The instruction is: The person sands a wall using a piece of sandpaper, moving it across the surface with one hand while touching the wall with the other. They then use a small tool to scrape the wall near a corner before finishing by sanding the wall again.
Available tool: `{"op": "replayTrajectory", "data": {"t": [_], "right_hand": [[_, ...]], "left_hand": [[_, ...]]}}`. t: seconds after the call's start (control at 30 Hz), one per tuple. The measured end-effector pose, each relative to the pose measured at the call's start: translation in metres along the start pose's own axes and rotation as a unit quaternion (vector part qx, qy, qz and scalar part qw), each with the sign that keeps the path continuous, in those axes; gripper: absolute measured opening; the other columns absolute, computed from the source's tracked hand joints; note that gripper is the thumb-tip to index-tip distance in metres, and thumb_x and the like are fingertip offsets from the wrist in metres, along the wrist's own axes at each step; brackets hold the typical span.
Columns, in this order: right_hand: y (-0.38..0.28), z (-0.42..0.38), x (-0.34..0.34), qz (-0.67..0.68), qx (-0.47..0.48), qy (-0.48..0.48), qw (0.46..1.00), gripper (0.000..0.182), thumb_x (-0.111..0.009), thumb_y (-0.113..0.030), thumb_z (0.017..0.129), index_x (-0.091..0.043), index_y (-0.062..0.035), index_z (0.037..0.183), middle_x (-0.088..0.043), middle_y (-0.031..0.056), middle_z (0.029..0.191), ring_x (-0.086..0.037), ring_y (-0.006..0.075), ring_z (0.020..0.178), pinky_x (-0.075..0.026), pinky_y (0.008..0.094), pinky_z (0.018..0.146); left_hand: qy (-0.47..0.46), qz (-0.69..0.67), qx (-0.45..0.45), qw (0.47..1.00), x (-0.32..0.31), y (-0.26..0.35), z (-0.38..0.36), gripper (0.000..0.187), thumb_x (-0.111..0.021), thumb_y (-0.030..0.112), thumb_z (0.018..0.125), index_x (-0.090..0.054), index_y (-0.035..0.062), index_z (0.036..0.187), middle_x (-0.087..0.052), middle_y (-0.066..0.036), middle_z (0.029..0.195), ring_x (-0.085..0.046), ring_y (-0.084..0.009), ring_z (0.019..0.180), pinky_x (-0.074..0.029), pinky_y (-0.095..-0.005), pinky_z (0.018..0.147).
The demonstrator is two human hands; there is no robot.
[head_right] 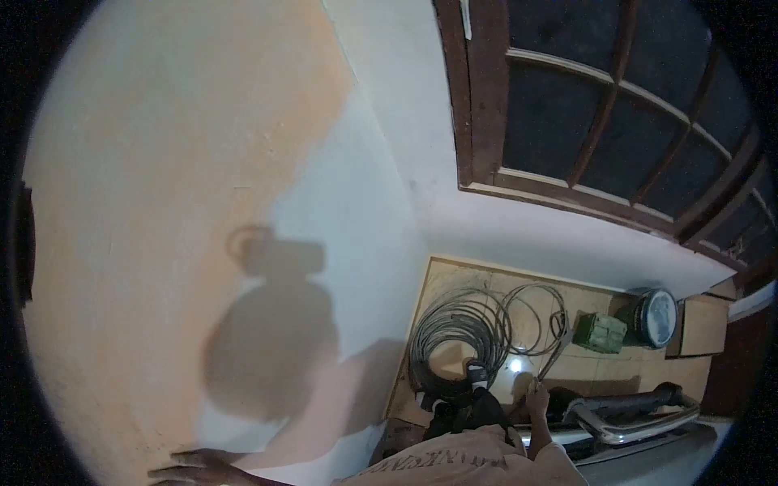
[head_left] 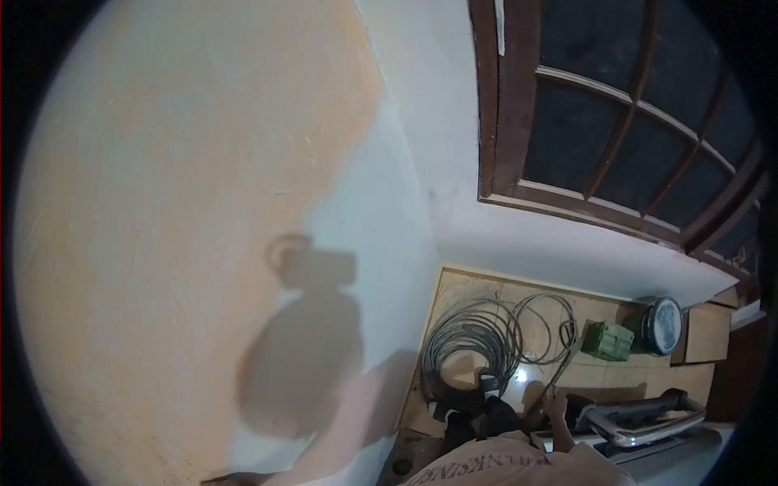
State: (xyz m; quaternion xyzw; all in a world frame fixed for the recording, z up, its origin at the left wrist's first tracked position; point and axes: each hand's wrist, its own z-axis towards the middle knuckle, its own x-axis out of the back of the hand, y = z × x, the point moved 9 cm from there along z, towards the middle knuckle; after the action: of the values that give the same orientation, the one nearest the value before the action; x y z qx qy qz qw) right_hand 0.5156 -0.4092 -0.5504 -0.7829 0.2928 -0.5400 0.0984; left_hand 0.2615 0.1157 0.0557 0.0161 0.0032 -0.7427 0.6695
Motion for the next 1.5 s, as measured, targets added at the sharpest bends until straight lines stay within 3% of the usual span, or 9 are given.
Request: {"op": "replayTrajectory", "data": {"t": [0.47, 0.57, 0.8, 0.87, 0.9, 1.03, 1.2, 1.33, 1.5], "right_hand": [[-0.02, 0.051, -0.051, -0.146, 0.176, -0.051, 0.972, 0.041, -0.053, -0.032, 0.086, -0.058, 0.0016, 0.108, -0.061, 0.0242, 0.107, -0.061, 0.0409, 0.09, -0.048, 0.0476, 0.077], [-0.027, 0.061, -0.045, 0.019, 0.028, -0.055, 0.998, 0.042, -0.049, -0.037, 0.089, -0.061, 0.0008, 0.104, -0.061, 0.0259, 0.105, -0.059, 0.0436, 0.092, -0.047, 0.05, 0.079], [-0.045, 0.051, -0.06, 0.048, 0.033, -0.002, 0.998, 0.042, -0.051, -0.037, 0.086, -0.062, 0.0002, 0.101, -0.063, 0.026, 0.095, -0.058, 0.0449, 0.094, -0.046, 0.0502, 0.081], [-0.057, 0.063, -0.083, 0.065, 0.099, 0.013, 0.993, 0.033, -0.051, -0.032, 0.086, -0.06, -0.0003, 0.091, -0.063, 0.0208, 0.082, -0.059, 0.0411, 0.083, -0.047, 0.0455, 0.075], [-0.068, 0.069, -0.092, 0.095, 0.134, 0.022, 0.986, 0.032, -0.05, -0.031, 0.086, -0.059, -0.0005, 0.088, -0.062, 0.0189, 0.077, -0.06, 0.0386, 0.079, -0.047, 0.0443, 0.072], [-0.14, 0.101, -0.112, 0.303, 0.146, -0.076, 0.939, 0.034, -0.049, -0.032, 0.09, -0.052, -0.001, 0.076, -0.049, 0.0075, 0.06, -0.051, 0.0164, 0.058, -0.041, 0.0373, 0.058], [-0.356, 0.079, -0.017, 0.262, 0.312, -0.065, 0.911, 0.046, -0.049, -0.034, 0.091, -0.054, -0.0022, 0.123, -0.057, 0.0199, 0.071, -0.057, 0.0351, 0.068, -0.044, 0.0401, 0.069], [-0.527, 0.014, 0.069, 0.39, 0.375, -0.087, 0.837, 0.034, -0.052, -0.02, 0.092, -0.056, -0.0001, 0.12, -0.065, 0.0202, 0.106, -0.062, 0.0188, 0.101, -0.044, 0.0267, 0.086], [-0.668, -0.085, 0.14, 0.508, 0.519, 0.015, 0.687, 0.031, -0.054, -0.012, 0.091, -0.058, 0.0029, 0.118, -0.061, 0.0184, 0.119, -0.056, 0.0234, 0.113, -0.041, 0.0326, 0.097]], "left_hand": [[-0.133, -0.07, -0.25, 0.956, -0.04, 0.14, -0.02, 0.06, -0.048, 0.044, 0.089, -0.038, 0.0177, 0.141, -0.023, -0.016, 0.151, -0.022, -0.043, 0.137, -0.017, -0.0634, 0.104], [-0.19, -0.124, -0.297, 0.927, -0.047, 0.211, -0.024, 0.059, -0.053, 0.041, 0.086, -0.04, 0.0203, 0.14, -0.025, -0.015, 0.15, -0.023, -0.0409, 0.137, -0.017, -0.0627, 0.105], [-0.319, -0.458, -0.499, 0.662, -0.079, 0.405, -0.116, 0.042, -0.046, 0.005, 0.08, -0.052, -0.0049, 0.12, -0.036, -0.027, 0.139, -0.032, -0.0377, 0.132, -0.014, -0.0468, 0.114], [-0.612, -0.384, -0.503, 0.474, -0.08, 0.428, -0.165, 0.033, -0.046, 0.007, 0.085, -0.061, 0.0039, 0.114, -0.058, -0.024, 0.115, -0.055, -0.0353, 0.109, -0.038, -0.044, 0.1], [-0.501, -0.561, -0.464, 0.467, -0.053, 0.427, -0.148, 0.017, -0.06, 0.021, 0.084, -0.068, 0.0083, 0.09, -0.066, -0.016, 0.088, -0.061, -0.0336, 0.084, -0.047, -0.0401, 0.087], [-0.461, -0.507, -0.428, 0.59, -0.011, 0.361, -0.112, 0.009, -0.06, 0.017, 0.083, -0.065, 0.0091, 0.082, -0.06, -0.011, 0.072, -0.061, -0.0274, 0.078, -0.049, -0.0374, 0.069], [-0.245, -0.608, -0.21, 0.725, -0.01, 0.184, -0.027, 0.011, -0.064, -0.003, 0.075, -0.061, 0.0039, 0.083, -0.063, -0.012, 0.089, -0.058, -0.0311, 0.091, -0.048, -0.0397, 0.081], [-0.035, -0.336, -0.055, 0.94, 0.011, 0.031, -0.001, 0.021, -0.064, 0.007, 0.082, -0.063, 0.0023, 0.102, -0.056, -0.016, 0.12, -0.047, -0.0345, 0.117, -0.039, -0.046, 0.096], [-0.034, -0.123, -0.097, 0.987, 0.006, -0.059, -0.045, 0.042, -0.047, 0.031, 0.095, -0.056, 0.0014, 0.124, -0.042, -0.018, 0.14, -0.029, -0.0383, 0.135, -0.018, -0.0515, 0.11]]}}
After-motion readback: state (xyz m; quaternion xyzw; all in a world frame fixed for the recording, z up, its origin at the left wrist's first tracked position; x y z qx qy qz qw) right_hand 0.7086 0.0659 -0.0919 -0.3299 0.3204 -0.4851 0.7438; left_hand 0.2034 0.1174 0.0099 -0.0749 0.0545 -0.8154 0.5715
